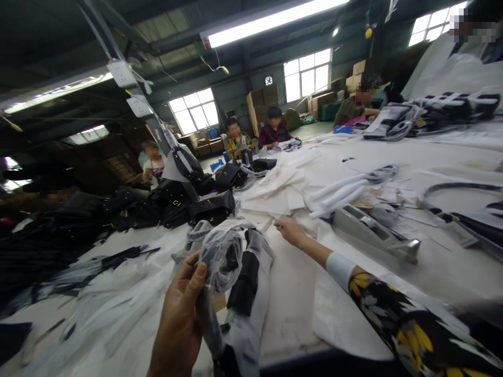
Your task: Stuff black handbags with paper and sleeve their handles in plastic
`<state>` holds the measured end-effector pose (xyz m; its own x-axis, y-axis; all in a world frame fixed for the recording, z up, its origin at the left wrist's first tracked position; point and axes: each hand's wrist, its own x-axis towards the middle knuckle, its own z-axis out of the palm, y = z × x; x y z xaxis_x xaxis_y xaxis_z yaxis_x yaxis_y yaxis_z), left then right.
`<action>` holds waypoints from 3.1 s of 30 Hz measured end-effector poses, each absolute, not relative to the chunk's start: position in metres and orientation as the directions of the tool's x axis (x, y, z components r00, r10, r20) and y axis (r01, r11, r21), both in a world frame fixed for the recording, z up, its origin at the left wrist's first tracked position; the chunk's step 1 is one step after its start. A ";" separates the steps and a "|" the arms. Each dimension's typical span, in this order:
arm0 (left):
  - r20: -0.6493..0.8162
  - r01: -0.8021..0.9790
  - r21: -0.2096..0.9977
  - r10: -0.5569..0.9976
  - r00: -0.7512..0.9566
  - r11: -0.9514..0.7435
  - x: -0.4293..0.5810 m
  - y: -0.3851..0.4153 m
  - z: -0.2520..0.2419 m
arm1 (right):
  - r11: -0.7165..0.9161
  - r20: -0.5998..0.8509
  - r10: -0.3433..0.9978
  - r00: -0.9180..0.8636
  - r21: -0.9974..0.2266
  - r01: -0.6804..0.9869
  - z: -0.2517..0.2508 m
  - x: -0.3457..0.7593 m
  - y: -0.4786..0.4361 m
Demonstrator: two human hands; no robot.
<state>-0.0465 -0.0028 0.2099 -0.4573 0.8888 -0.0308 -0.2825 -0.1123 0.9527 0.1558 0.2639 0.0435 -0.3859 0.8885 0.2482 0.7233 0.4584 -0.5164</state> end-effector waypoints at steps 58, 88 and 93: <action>0.223 0.126 0.971 0.963 -0.153 -0.205 -0.047 0.001 0.218 | -0.140 0.093 0.681 -0.726 -0.957 -0.253 0.186 0.120 0.093; 0.206 -0.277 0.913 0.924 -0.322 -0.301 -0.034 -0.003 0.205 | -0.313 0.006 0.764 -0.645 -0.871 -0.379 0.195 0.129 0.065; 0.268 -0.166 0.931 0.918 -0.292 -0.325 -0.034 -0.004 0.202 | -0.346 0.014 0.766 -0.643 -0.834 -0.430 0.179 0.127 0.058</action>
<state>-0.0337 -0.0043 0.2025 -0.2924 0.9178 0.2684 -0.1663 -0.3252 0.9309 0.1267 0.0576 0.1794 -0.6430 0.7658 0.0139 -0.4297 -0.3456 -0.8342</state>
